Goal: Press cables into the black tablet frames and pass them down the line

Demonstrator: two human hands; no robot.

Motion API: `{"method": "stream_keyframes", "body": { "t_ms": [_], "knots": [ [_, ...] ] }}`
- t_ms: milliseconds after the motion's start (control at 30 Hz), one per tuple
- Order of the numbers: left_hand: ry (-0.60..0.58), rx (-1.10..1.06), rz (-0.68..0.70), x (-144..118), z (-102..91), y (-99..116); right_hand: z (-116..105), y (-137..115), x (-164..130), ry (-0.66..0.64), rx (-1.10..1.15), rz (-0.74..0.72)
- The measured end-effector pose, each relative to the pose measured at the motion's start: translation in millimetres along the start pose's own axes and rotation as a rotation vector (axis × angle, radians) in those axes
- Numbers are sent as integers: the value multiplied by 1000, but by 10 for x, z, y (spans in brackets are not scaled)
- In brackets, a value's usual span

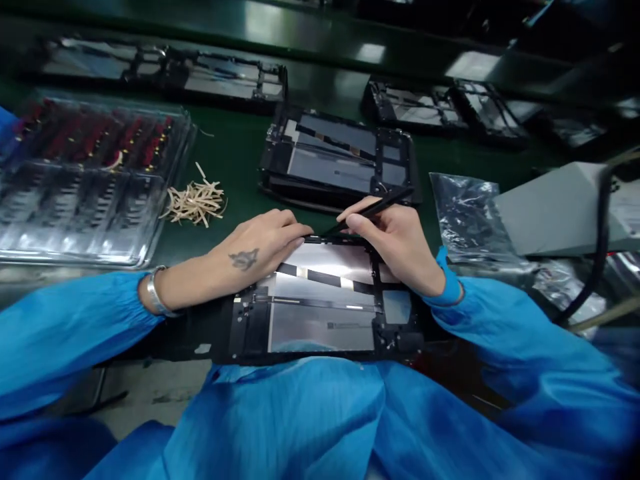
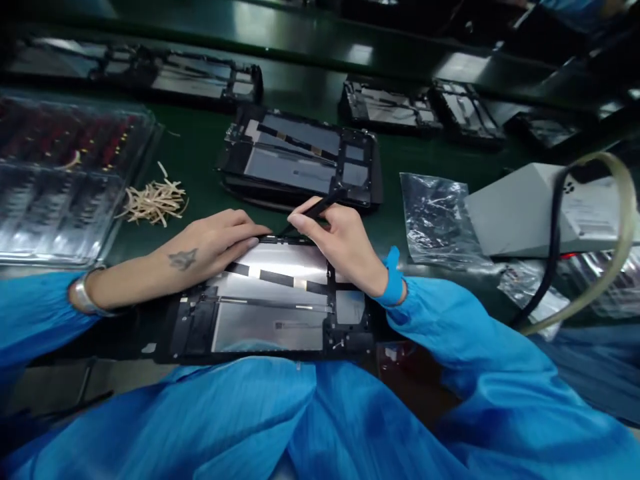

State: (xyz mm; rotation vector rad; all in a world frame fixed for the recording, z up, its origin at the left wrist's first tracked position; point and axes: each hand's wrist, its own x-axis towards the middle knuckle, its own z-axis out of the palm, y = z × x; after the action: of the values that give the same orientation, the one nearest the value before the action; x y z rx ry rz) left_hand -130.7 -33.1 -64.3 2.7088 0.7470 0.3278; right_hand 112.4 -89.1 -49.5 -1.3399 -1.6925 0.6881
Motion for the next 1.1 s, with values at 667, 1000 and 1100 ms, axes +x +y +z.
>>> {"method": "stream_keyframes", "body": {
  "t_ms": [667,1000,1100],
  "knots": [
    [53,52,24,-18,68,0,-92,-94,-35,-72,-115,7],
    [53,46,19,-22,102,-4,-87,-73,-38,-35,-89,19],
    [18,113,91,-46,2,-13,-72,-20,-83,62,-50,69]
  ]
}}
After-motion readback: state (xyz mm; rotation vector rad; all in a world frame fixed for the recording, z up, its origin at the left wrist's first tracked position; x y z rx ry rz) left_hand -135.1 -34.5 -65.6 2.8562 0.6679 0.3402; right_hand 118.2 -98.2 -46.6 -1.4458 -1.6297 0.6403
